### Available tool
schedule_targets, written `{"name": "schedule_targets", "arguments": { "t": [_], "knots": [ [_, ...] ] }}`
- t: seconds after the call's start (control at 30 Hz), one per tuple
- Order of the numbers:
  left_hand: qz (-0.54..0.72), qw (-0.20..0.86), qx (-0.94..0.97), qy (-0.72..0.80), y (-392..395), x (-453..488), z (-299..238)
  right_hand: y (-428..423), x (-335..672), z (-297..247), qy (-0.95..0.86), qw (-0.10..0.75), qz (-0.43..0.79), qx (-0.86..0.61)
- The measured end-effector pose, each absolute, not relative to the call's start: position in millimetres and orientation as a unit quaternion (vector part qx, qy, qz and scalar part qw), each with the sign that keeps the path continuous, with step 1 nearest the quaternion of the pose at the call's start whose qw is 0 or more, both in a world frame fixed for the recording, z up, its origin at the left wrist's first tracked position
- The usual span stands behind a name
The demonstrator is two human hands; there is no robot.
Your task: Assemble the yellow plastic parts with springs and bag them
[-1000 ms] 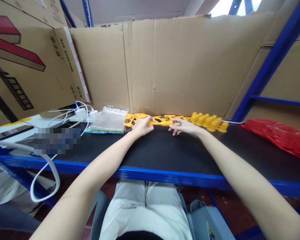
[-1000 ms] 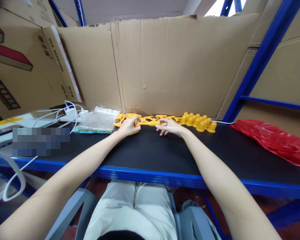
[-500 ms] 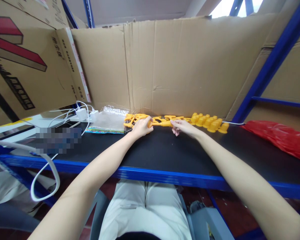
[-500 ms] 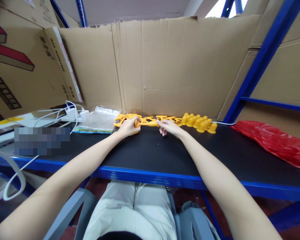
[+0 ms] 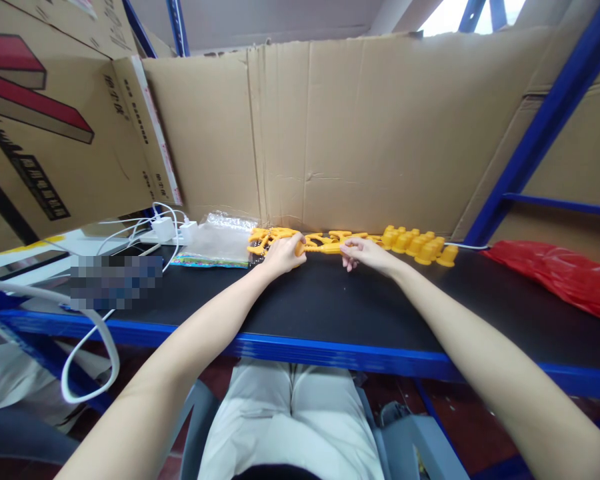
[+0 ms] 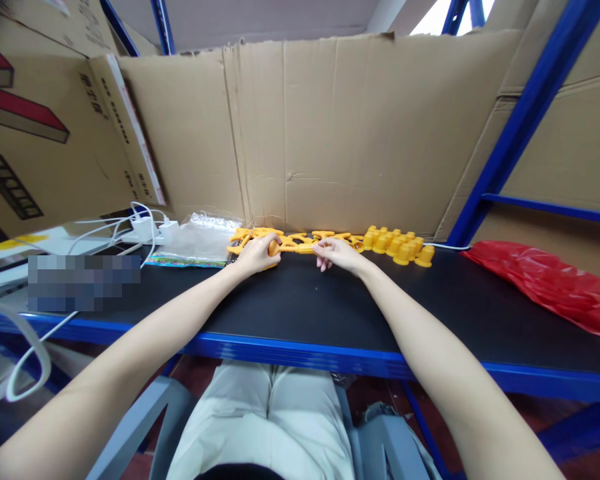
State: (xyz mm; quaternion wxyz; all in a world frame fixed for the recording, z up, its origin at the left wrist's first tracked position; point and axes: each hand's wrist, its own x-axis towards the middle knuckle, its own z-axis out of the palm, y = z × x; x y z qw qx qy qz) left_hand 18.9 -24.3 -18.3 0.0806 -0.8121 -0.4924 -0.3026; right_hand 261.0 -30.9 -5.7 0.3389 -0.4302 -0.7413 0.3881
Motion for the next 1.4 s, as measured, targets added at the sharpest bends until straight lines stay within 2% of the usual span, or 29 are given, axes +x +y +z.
{"name": "schedule_targets", "arguments": {
  "t": [0.67,0.93,1.17,1.4],
  "knots": [
    [-0.306,0.097,-0.817,-0.479,-28.8,19.3,-15.1,-34.9,261.4,-2.7,-0.741,0.345,0.381,-0.432],
    [-0.311,0.102,-0.816,-0.477,-28.7,22.1,-15.2,-36.2,252.0,-3.3,-0.683,0.323,0.410,-0.511],
    [-0.316,0.098,-0.813,-0.480,-27.5,22.2,-14.8,-32.4,264.0,-1.7,-0.718,0.353,0.407,-0.441],
    [-0.313,0.107,-0.818,-0.471,-30.6,22.3,-13.5,-35.2,259.1,1.1,-0.715,0.348,0.421,-0.436]
  ]
}}
